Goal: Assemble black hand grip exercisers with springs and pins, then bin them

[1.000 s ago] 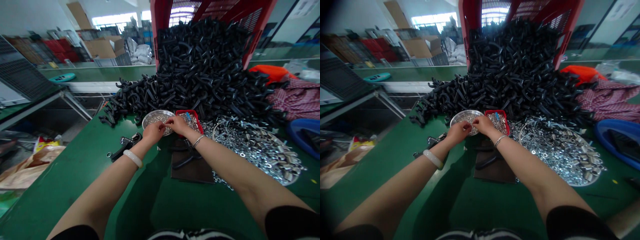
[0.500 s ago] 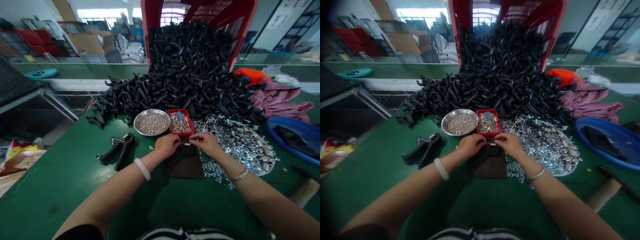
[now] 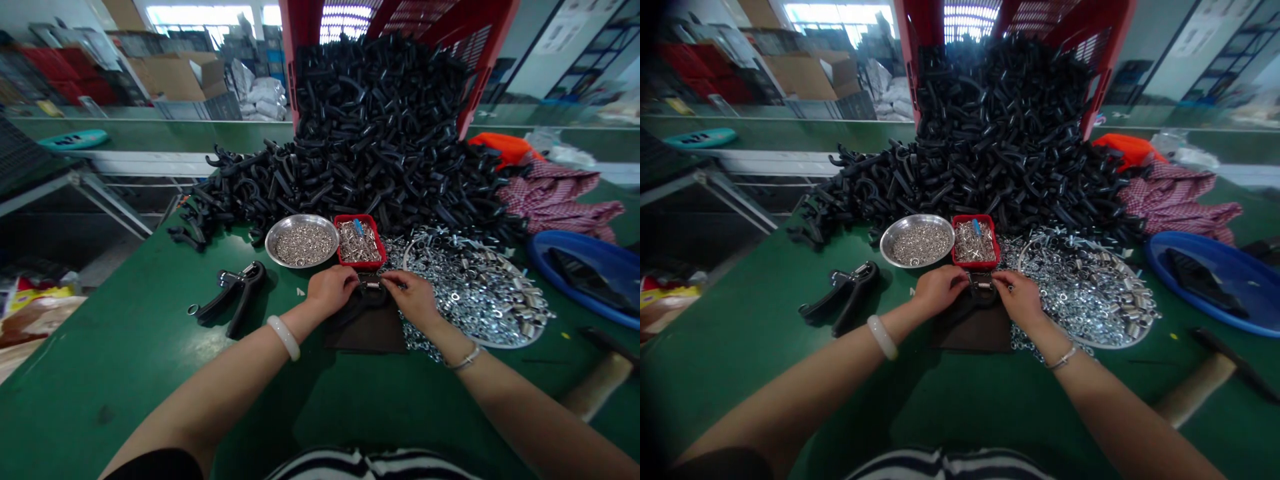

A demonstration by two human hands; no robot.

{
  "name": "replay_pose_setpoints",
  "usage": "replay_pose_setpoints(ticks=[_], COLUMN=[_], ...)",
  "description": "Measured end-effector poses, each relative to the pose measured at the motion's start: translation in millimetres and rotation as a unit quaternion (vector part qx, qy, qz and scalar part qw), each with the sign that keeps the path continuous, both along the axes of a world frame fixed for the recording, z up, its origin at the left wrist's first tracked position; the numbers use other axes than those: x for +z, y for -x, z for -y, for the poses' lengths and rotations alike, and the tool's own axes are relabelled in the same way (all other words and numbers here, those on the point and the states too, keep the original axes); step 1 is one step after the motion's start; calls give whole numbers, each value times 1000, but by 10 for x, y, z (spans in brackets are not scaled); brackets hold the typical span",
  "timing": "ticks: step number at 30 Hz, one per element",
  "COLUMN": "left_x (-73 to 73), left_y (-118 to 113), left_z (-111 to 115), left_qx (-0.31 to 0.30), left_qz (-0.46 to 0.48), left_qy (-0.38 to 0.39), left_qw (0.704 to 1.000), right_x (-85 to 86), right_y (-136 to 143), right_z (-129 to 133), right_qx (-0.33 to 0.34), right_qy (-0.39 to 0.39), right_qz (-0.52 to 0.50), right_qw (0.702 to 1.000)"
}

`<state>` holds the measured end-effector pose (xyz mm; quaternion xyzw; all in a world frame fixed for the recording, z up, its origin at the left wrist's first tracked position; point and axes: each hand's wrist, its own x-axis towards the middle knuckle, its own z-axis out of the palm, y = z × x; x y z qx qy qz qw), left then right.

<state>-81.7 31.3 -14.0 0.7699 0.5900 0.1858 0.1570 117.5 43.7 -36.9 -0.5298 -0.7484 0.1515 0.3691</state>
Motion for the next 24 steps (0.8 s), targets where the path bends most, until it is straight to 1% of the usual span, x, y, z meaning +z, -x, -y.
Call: replay_pose_setpoints(ticks=[3, 5, 9, 12, 14, 17, 21, 24], left_x=[1, 1, -5, -6, -3, 3, 0, 7], left_y=[-3, -5, -12, -20, -28, -41, -44, -39], left_z=[13, 26, 53, 70, 80, 95, 106, 83], left_qx=[2, 3, 4, 5, 4, 7, 13, 15], left_qz=[1, -3, -18, -30, -36, -41, -41, -7], left_qy=[-2, -12, -24, -33, -39, -31, -20, -12], left_qw=[1000, 1000, 1000, 999, 999, 999, 999, 1000], right_x=[-1, -4, -8, 15, 41, 80, 109, 145], right_y=[4, -9, -52, -62, -50, -20, -17, -32], right_z=[26, 40, 65, 85, 97, 102, 77, 56], right_qx=[9, 34, 96, 120, 121, 122, 127, 117], right_qy=[-43, -79, -130, -158, -159, -134, -95, -73], right_qz=[52, 123, 264, 318, 342, 358, 360, 340], right_qw=[998, 989, 951, 927, 918, 916, 920, 930])
